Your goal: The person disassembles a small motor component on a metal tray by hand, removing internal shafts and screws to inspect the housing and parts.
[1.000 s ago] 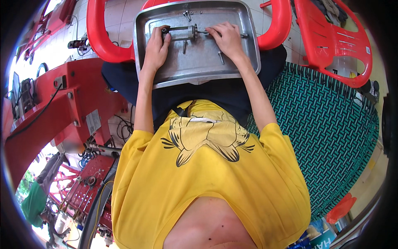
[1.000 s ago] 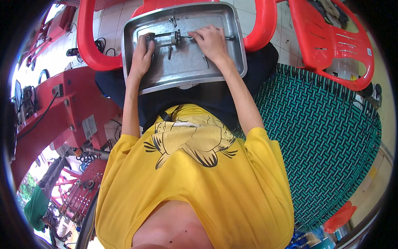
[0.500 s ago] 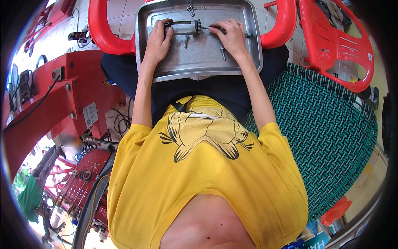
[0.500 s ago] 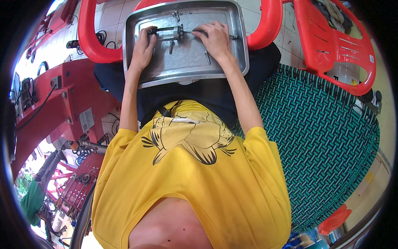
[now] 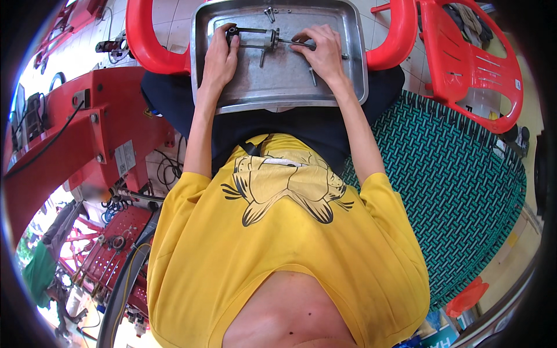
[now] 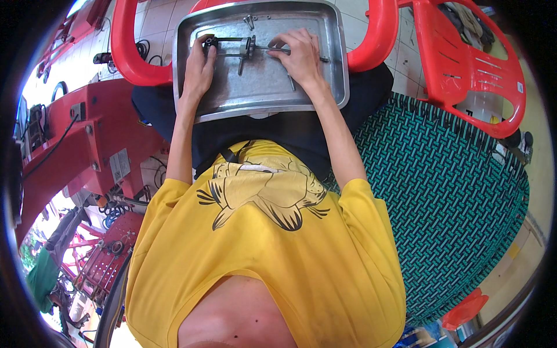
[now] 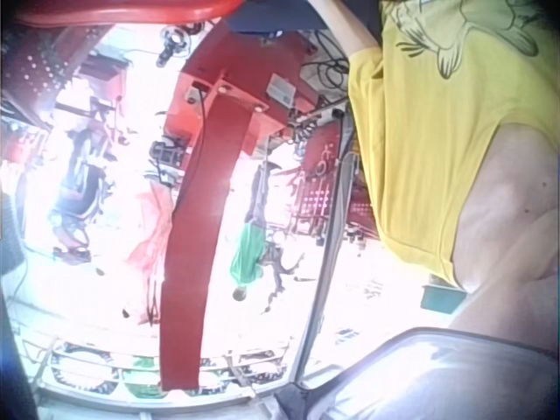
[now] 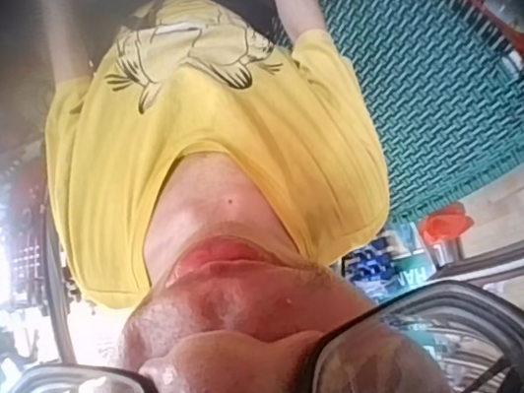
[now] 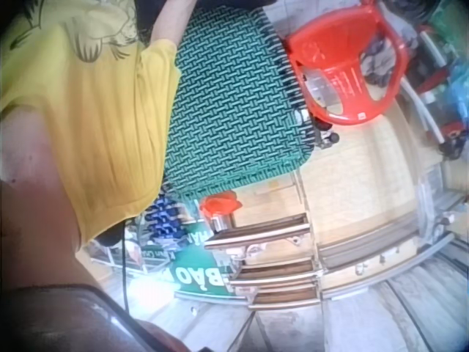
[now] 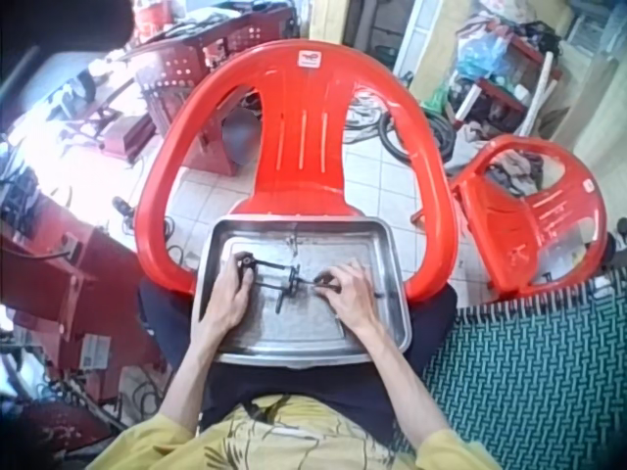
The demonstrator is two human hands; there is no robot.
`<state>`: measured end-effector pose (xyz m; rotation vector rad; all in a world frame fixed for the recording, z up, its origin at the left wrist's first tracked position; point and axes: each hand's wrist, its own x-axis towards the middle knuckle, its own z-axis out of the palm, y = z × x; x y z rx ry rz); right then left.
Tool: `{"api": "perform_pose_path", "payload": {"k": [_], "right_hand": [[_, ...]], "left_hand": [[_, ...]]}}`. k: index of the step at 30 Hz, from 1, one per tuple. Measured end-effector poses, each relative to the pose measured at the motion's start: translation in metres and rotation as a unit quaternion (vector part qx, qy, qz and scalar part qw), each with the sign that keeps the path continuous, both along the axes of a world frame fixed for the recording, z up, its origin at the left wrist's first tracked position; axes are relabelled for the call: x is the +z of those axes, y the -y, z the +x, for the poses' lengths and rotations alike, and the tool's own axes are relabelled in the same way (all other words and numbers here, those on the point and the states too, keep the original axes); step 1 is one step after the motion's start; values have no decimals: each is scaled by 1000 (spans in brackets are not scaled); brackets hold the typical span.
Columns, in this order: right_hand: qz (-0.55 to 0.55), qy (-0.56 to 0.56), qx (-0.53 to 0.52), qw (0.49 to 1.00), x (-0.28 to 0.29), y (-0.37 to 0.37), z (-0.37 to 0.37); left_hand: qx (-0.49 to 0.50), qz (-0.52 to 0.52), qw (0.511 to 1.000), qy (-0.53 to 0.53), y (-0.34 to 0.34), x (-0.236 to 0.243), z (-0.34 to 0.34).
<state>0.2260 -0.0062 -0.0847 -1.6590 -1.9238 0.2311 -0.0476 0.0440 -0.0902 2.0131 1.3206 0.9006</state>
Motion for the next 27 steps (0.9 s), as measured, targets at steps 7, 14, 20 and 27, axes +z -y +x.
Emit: {"api": "perform_pose_path", "payload": {"k": [7,14,20,27], "right_hand": [[-25,12,24,999,-11,-2,4],[-4,-41,-20,999,-2,1,3],[48,-37,-5,998,12,1,3],[91,-54,-31,994,22,-3,7]], "left_hand": [[-4,22,1000,-18,-4,-2,-2],[60,29,997,-44,-2,-1,0],[71,54,995,-36,-6,-6,-4],[73,42,995,-45,-6,-6,-3]]}}
